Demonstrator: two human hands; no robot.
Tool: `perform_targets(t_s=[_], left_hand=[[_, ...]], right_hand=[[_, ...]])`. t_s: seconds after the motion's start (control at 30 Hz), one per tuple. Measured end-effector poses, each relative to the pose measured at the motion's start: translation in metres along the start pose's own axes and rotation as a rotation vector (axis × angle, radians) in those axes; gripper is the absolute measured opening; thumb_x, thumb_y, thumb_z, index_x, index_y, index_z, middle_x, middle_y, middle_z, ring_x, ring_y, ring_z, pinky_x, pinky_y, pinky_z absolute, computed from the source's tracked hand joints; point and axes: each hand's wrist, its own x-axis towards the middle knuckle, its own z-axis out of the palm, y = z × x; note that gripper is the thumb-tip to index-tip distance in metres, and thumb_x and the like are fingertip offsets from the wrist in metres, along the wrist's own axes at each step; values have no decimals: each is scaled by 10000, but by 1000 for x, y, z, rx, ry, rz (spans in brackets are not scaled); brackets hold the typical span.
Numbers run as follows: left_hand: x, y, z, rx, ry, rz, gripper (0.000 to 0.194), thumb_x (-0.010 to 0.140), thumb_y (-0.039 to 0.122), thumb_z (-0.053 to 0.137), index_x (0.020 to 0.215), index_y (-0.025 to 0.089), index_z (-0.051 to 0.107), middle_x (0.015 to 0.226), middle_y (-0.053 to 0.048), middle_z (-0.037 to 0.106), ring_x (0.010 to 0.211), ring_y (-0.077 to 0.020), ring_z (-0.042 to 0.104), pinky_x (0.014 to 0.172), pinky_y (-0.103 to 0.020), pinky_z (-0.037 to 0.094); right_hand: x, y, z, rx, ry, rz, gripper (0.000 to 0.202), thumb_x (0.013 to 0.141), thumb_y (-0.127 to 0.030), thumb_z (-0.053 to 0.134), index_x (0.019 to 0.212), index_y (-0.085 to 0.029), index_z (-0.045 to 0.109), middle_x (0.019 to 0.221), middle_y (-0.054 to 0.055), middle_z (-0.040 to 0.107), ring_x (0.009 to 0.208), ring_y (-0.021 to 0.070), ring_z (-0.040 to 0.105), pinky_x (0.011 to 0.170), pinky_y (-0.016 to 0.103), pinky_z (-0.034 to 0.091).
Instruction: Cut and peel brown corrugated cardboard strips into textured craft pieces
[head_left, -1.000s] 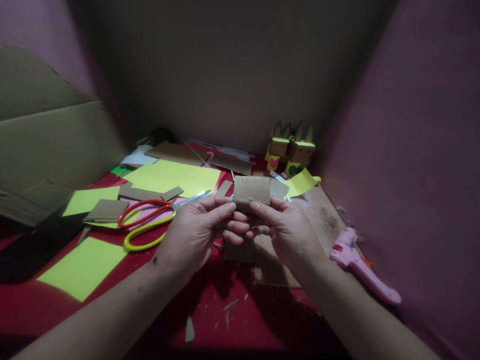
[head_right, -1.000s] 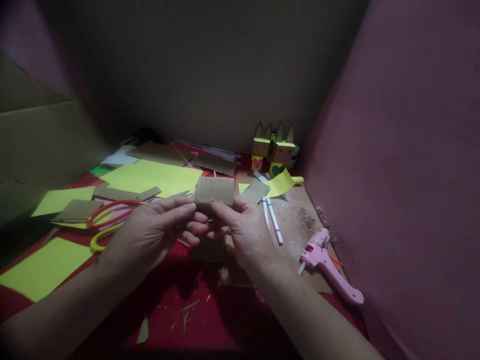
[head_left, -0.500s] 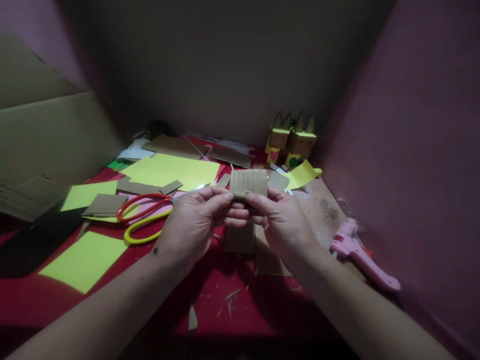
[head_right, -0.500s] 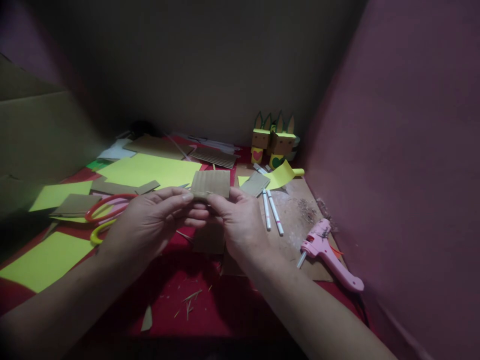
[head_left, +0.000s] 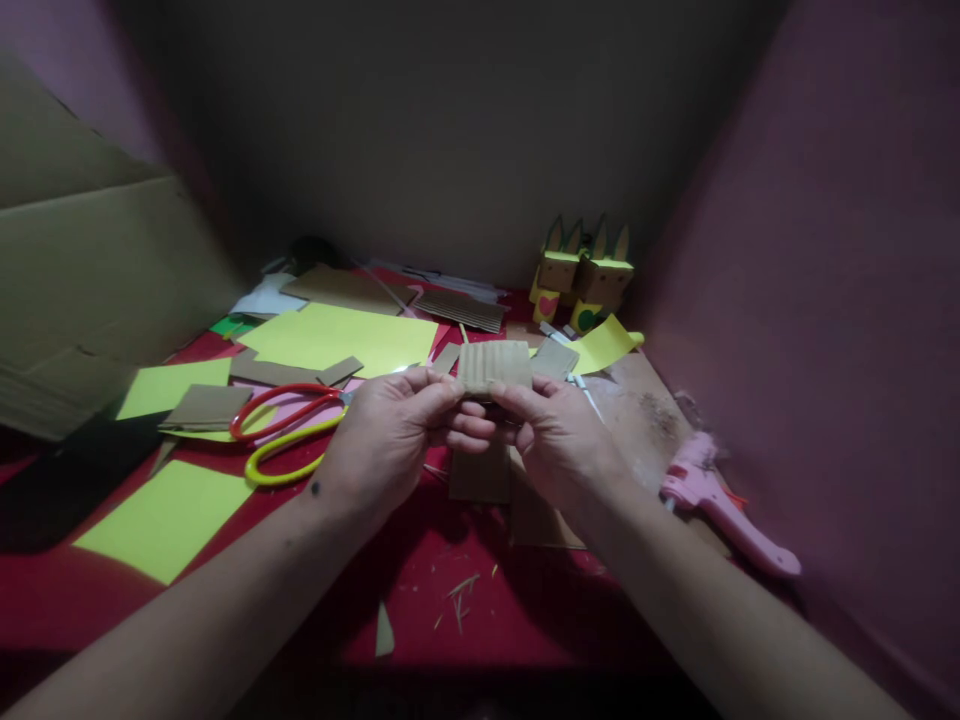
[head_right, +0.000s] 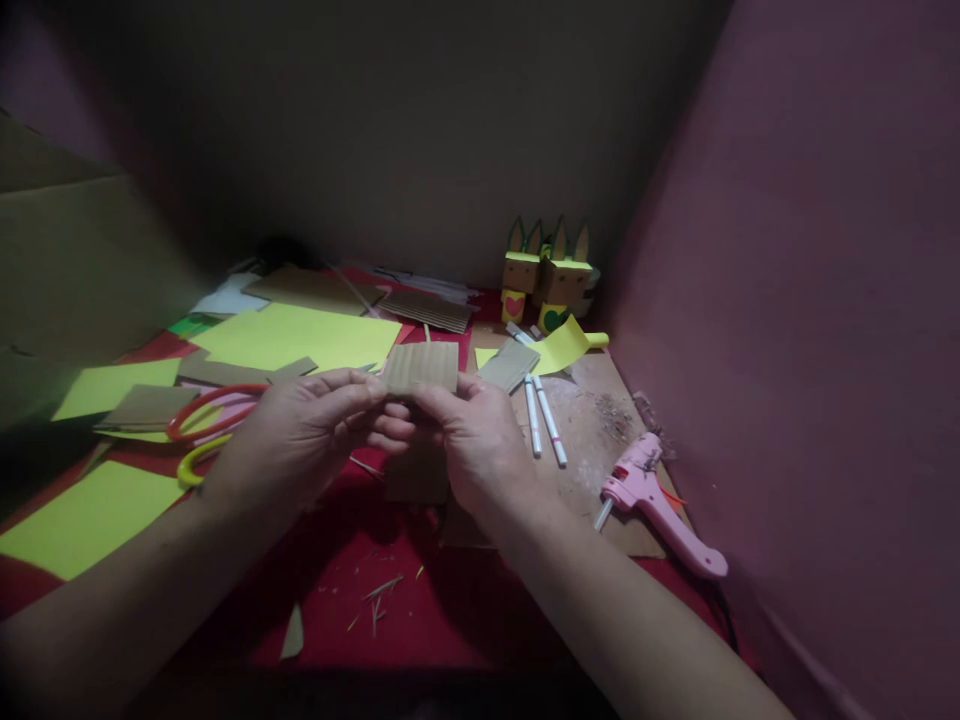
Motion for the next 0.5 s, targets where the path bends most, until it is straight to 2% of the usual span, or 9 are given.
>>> perform_targets(t_s=[0.13, 0.2, 0.3, 0.4, 0.5], left_hand=[[-1, 2, -4, 86, -53, -28, 146, 742, 231, 711, 730, 110, 631, 595, -46, 687, 485, -149, 640, 454, -230, 541], [-3, 4, -6, 169, -17, 104, 155, 732, 224, 747, 814, 129, 655, 638, -9, 680, 498, -106, 606, 445, -181, 488], [-7, 5, -9, 354, 44, 383, 219, 698, 146, 778, 891, 186, 681, 759, 23, 687, 682, -97, 629, 608, -168, 510], [-9, 1, -10, 597, 25, 546, 141, 744, 135, 738, 856, 213, 706, 830, 18, 700, 804, -123, 634, 758, -220, 513], [-10, -4, -13, 744, 11, 665, 114, 794, 157, 707, 882, 230, 711, 849, 9, 707, 824, -143, 635, 796, -268, 504]], right_hand=[[0, 1, -2, -10, -1, 4, 164, 615, -177, 807, 672, -148, 655, 640, 9, 680, 565, 136, 637, 552, 262, 535], [0, -2, -3, -22, 3, 5, 155, 632, -179, 793, 710, -149, 663, 682, 17, 696, 607, 155, 660, 606, 296, 558], [0, -6, -3, -26, 29, 53, 156, 633, -172, 776, 748, -144, 674, 730, 29, 715, 665, 176, 684, 665, 335, 579], [0, -8, -2, -39, 56, 123, 88, 649, -161, 747, 666, -134, 665, 644, 23, 696, 586, 153, 667, 605, 288, 567], [-2, -10, 0, -72, 78, 194, 80, 688, -127, 681, 610, -128, 665, 563, 19, 671, 495, 122, 632, 541, 234, 532]])
